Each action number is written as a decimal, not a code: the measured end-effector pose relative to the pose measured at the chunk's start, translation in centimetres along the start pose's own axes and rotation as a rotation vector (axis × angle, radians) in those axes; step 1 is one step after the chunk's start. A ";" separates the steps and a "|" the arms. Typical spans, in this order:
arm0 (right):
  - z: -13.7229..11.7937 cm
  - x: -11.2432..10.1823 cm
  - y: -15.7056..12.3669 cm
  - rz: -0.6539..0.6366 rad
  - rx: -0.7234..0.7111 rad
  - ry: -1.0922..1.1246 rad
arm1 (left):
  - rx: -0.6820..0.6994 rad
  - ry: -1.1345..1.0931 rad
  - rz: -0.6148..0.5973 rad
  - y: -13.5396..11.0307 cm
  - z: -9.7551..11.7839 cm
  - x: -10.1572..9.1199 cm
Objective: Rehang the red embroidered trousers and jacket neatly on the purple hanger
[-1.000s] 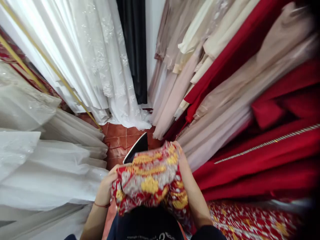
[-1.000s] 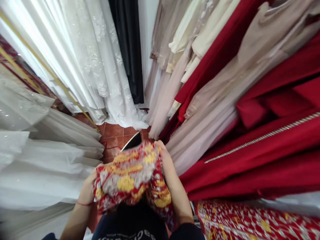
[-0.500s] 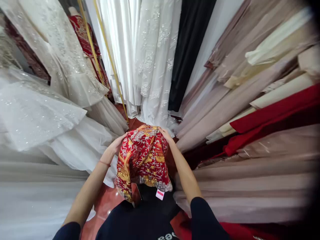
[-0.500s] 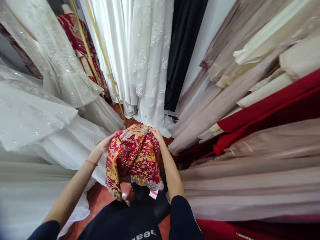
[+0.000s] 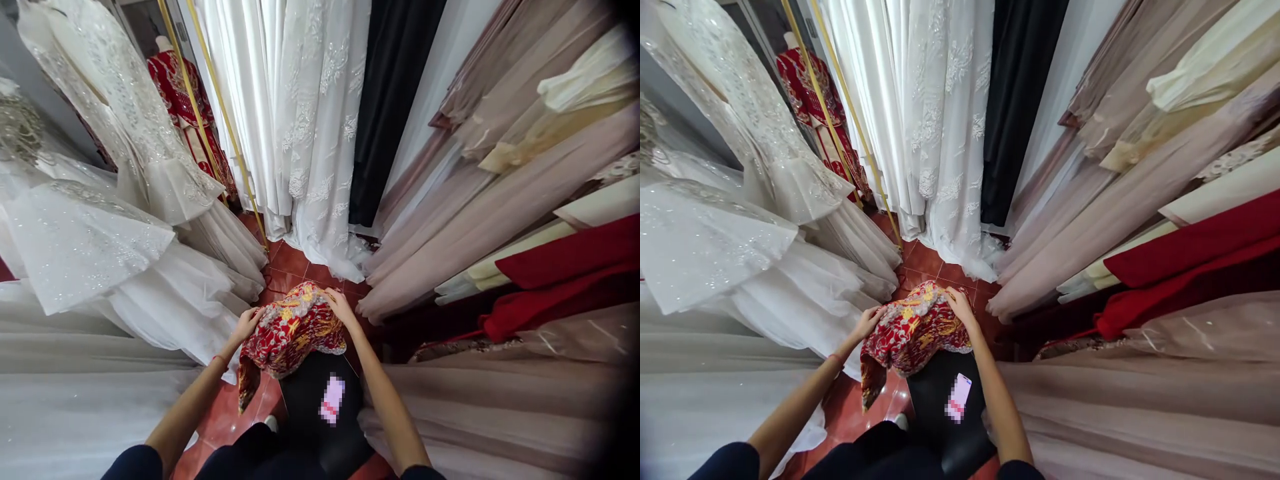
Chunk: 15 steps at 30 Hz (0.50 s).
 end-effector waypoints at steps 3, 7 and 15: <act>-1.9 -1.2 -4.8 -0.119 0.020 -0.033 | 0.073 -0.050 -0.025 -4.5 -0.9 -1.4; -5.9 -2.7 -12.3 -0.138 0.058 -0.097 | 0.201 -0.129 -0.129 -12.2 -1.8 -4.6; -13.0 0.0 -18.7 -0.193 0.038 0.112 | 0.394 -0.187 -0.007 -18.2 2.3 -13.1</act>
Point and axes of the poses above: each hand's wrist, its own y-axis towards the middle knuckle, its own x-axis out of the palm, z = x × y, the point moved 9 cm from there along y, towards the middle knuckle, and after that the axes turned 13 degrees about -x, right-handed, at the moved point
